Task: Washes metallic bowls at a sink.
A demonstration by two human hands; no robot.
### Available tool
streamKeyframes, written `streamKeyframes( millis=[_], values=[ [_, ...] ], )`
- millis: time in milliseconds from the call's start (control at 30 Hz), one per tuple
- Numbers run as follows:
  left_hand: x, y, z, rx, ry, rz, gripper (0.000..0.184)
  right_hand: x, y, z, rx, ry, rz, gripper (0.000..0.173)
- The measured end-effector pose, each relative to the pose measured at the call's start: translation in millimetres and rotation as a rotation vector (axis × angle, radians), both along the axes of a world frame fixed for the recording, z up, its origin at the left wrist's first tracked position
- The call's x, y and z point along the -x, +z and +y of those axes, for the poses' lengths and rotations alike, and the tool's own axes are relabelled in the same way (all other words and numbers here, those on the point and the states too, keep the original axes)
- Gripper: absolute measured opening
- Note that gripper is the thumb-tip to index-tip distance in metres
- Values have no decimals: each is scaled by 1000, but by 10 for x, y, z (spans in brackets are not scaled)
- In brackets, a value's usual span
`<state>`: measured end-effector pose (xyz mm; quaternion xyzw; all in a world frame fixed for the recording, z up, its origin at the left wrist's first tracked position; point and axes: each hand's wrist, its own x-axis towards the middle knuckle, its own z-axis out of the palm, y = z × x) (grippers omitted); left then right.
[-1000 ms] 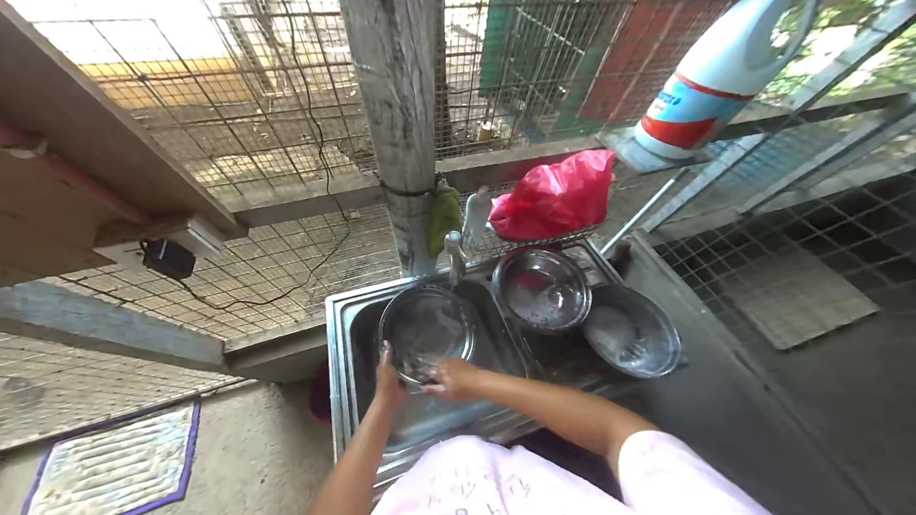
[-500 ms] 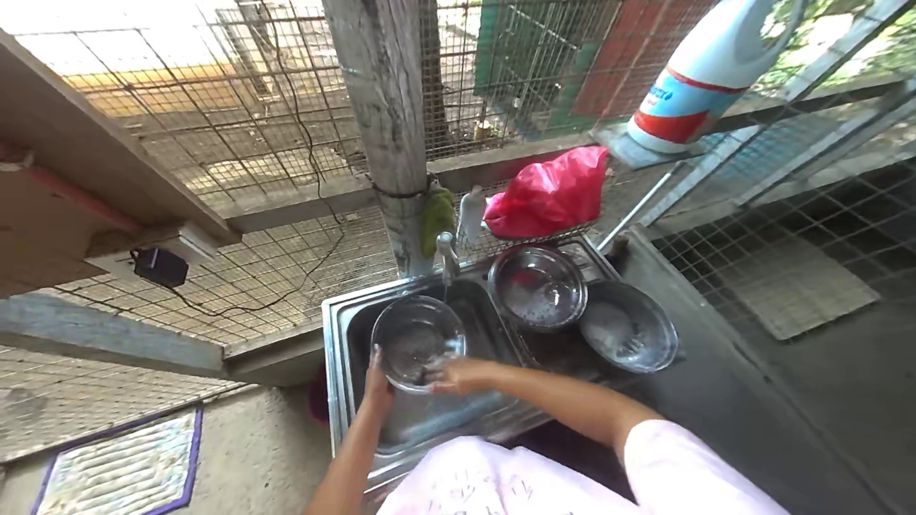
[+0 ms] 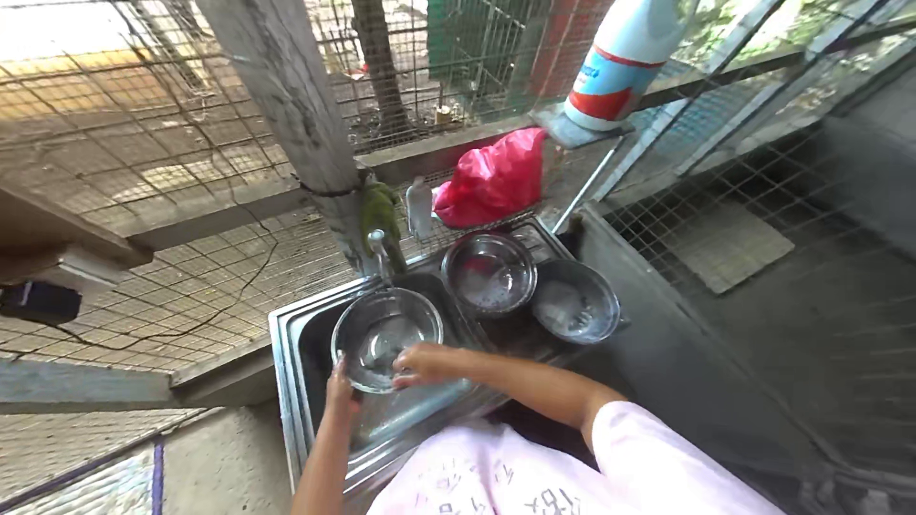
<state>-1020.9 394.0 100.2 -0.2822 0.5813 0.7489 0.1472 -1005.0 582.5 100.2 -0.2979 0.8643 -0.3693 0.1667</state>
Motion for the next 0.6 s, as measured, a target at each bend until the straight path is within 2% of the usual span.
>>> streamKeyframes(
  millis=[100, 233, 300, 367, 433, 500, 533, 600],
  values=[
    [-31, 283, 142, 60, -90, -21, 44, -105, 429, 470, 143, -258, 300, 24],
    [-55, 620, 680, 29, -238, -37, 41, -170, 1087, 1224, 446, -575, 519, 20],
    [-2, 655, 1041, -9, -287, -8, 43, -201, 1301, 1672, 573, -675, 550, 16],
    [99, 617, 1419, -12, -335, 17, 47, -283, 1469, 2109, 599, -781, 532, 10],
    [223, 518, 1793, 46, -377, 64, 47, -353, 1469, 2504, 588, -879, 521, 11],
    [382, 314, 2067, 223, -436, 158, 48, -408, 1274, 2814, 558, -940, 481, 8],
    [461, 181, 2161, 342, -455, 202, 49, -446, 1129, 2940, 498, -954, 452, 6],
    [561, -73, 2281, 531, -463, 231, 56, -552, 838, 3122, 269, -968, 370, 18]
  ],
)
